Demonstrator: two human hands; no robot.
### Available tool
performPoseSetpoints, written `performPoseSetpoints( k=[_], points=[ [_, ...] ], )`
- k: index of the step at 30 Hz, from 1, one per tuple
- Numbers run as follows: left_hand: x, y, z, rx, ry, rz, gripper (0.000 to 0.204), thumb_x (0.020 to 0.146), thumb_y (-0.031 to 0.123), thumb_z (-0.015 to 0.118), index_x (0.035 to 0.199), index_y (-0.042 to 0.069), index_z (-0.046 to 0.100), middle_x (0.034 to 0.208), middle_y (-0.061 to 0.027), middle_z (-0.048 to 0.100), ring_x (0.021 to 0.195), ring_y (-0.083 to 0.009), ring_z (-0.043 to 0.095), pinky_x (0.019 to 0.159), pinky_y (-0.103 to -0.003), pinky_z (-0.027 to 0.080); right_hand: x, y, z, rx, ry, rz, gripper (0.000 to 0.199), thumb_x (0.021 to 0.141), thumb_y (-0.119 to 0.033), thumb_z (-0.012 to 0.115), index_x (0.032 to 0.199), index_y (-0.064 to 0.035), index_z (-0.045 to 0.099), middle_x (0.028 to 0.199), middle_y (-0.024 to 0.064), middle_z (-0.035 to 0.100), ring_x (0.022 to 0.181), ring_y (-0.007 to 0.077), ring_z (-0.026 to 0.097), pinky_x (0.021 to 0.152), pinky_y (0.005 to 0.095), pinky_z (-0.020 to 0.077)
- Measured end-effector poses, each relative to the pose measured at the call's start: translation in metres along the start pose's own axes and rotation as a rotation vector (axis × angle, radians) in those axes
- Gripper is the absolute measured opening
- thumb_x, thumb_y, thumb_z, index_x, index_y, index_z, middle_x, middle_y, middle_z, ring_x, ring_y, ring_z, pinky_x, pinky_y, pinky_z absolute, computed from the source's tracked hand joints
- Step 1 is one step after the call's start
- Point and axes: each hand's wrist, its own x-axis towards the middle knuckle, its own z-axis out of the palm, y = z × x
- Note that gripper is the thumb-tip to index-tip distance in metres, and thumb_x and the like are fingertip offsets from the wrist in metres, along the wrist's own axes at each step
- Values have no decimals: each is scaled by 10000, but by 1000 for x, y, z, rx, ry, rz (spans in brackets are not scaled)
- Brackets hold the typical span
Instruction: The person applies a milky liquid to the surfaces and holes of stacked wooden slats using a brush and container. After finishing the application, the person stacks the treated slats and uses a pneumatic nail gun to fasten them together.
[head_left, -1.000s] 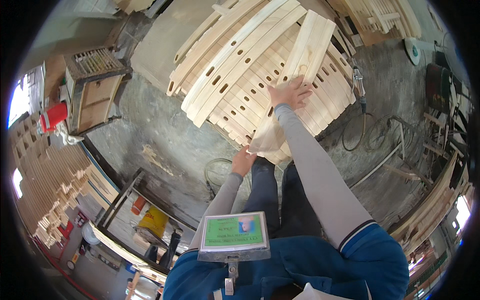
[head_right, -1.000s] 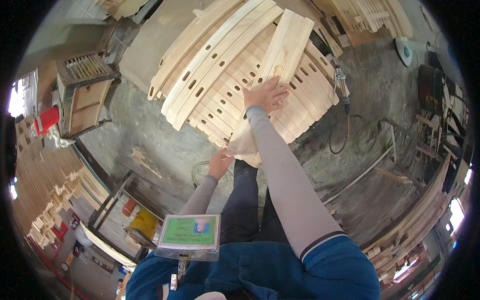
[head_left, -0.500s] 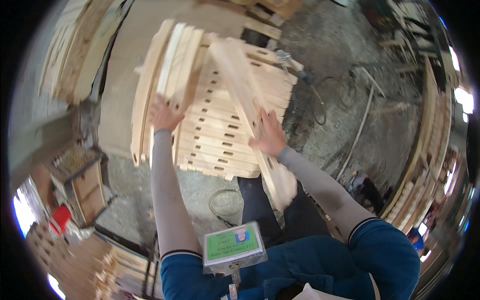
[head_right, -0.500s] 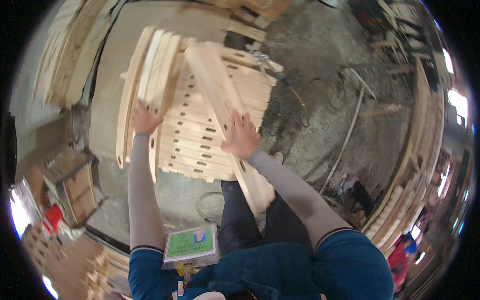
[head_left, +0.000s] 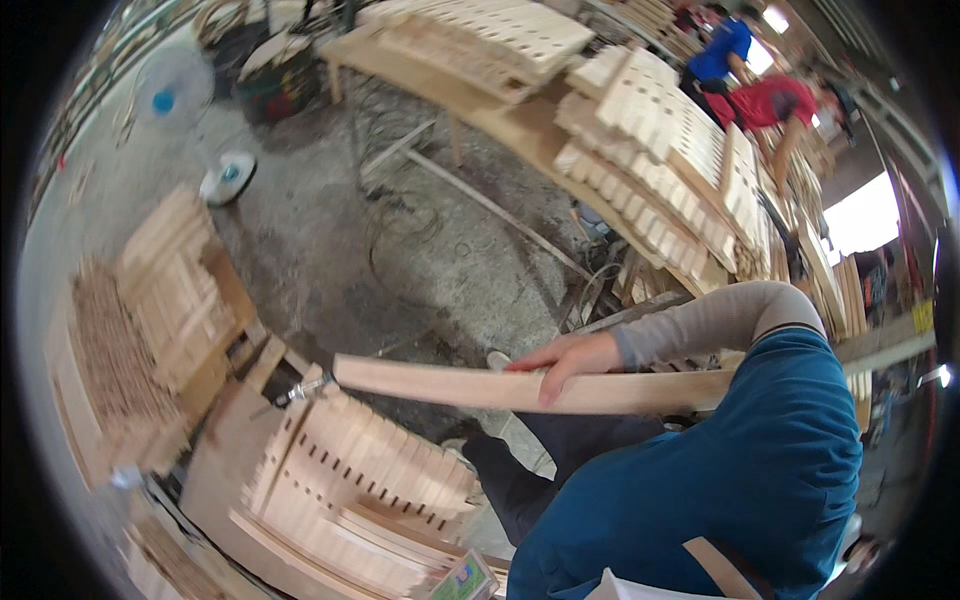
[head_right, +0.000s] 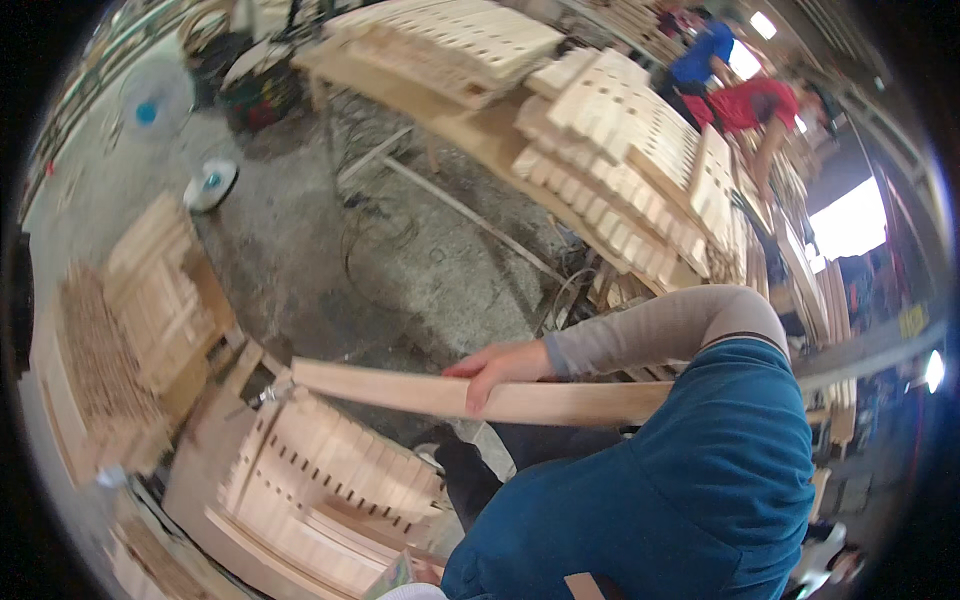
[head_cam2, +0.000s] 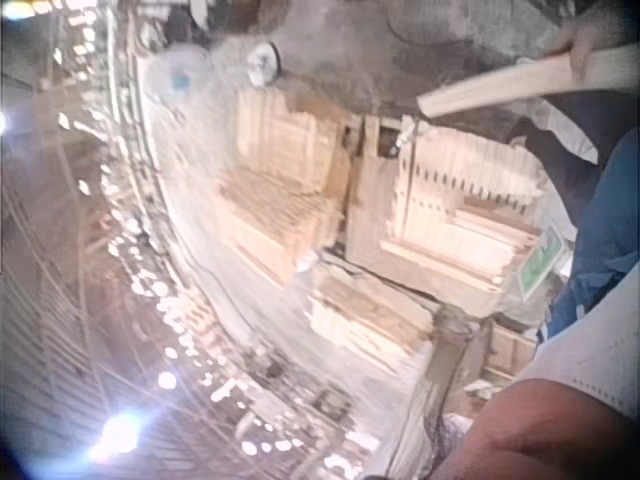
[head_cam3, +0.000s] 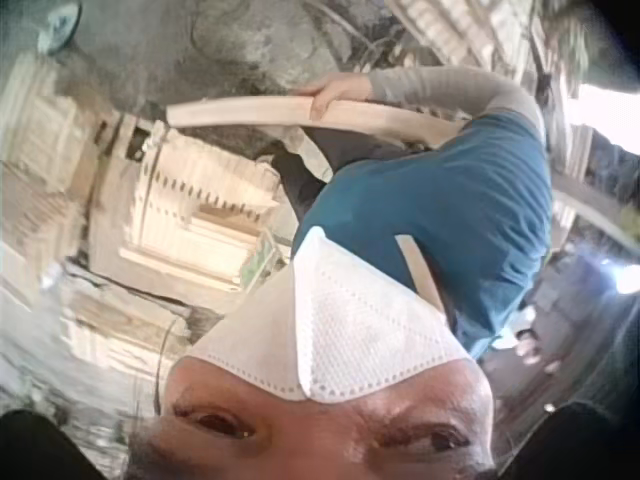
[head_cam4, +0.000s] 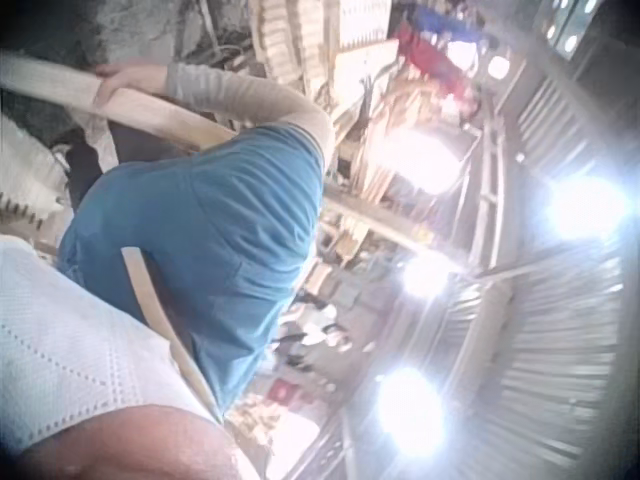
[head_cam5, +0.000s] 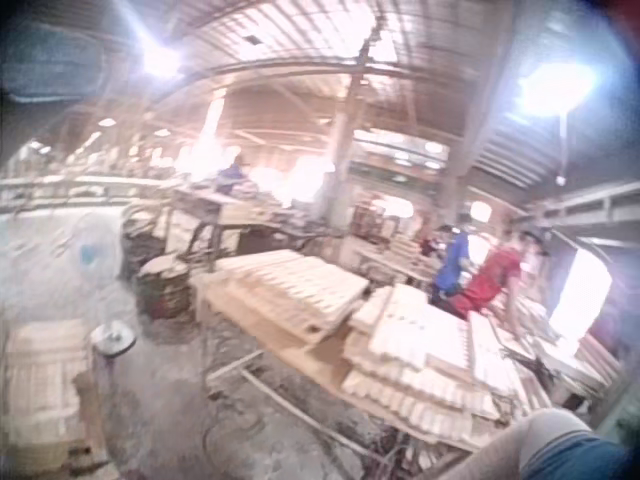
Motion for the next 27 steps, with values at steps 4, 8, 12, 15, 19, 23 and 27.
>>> performPoseSetpoints(
  k=[4,8,12,15,19,23,27],
  points=[
    [-21,51,-6,-83,-35,196,1087,591,529,648,1347,-27,100,1307,-255,307,1159,-358,383,911,-437,377,-102,-29,-37,86,375,-444,740,656,-226,636,1297,-2,342,1196,101,475,1042,151,458,884,253,363],
    [-46,100,-19,-169,-59,340,1049,609,469,650,1352,-13,90,1310,-241,308,1162,-341,380,920,-423,368,-182,-25,-102,196,794,-787,658,680,-231,606,1250,14,386,1048,122,531,892,162,531,766,256,435],
    [-84,136,-30,-278,-53,399,1014,627,409,653,1358,1,79,1313,-227,309,1164,-323,377,930,-408,358,-234,-23,-195,382,1089,-930,542,669,-248,610,1112,26,462,880,101,541,691,151,558,564,245,457],
    [-117,154,-34,-368,-41,405,991,641,364,654,1361,12,71,1316,-217,309,1166,-311,374,937,-398,351,-253,-10,-302,412,1354,-888,478,630,-263,636,996,20,519,781,91,547,627,147,563,526,256,457],
    [-151,179,-34,-467,-49,427,966,659,304,657,1367,26,61,1319,-203,310,1169,-294,371,947,-384,341,-283,23,-426,349,1722,-436,568,568,-353,664,978,27,564,883,177,567,711,248,594,652,354,474],
    [-184,199,-41,-547,-30,470,945,678,244,659,1372,40,51,1322,-190,311,1172,-276,368,956,-370,332,-283,30,-478,353,1808,-42,716,539,-437,670,1107,-24,531,1187,259,439,1000,365,515,847,450,402],
    [-226,218,-82,-594,44,576,931,696,184,661,1377,54,40,1326,-176,311,1174,-259,364,966,-356,322,-233,-6,-474,218,1840,195,865,601,-478,651,1299,-83,325,1301,258,299,1188,429,316,977,496,268]
  ],
)
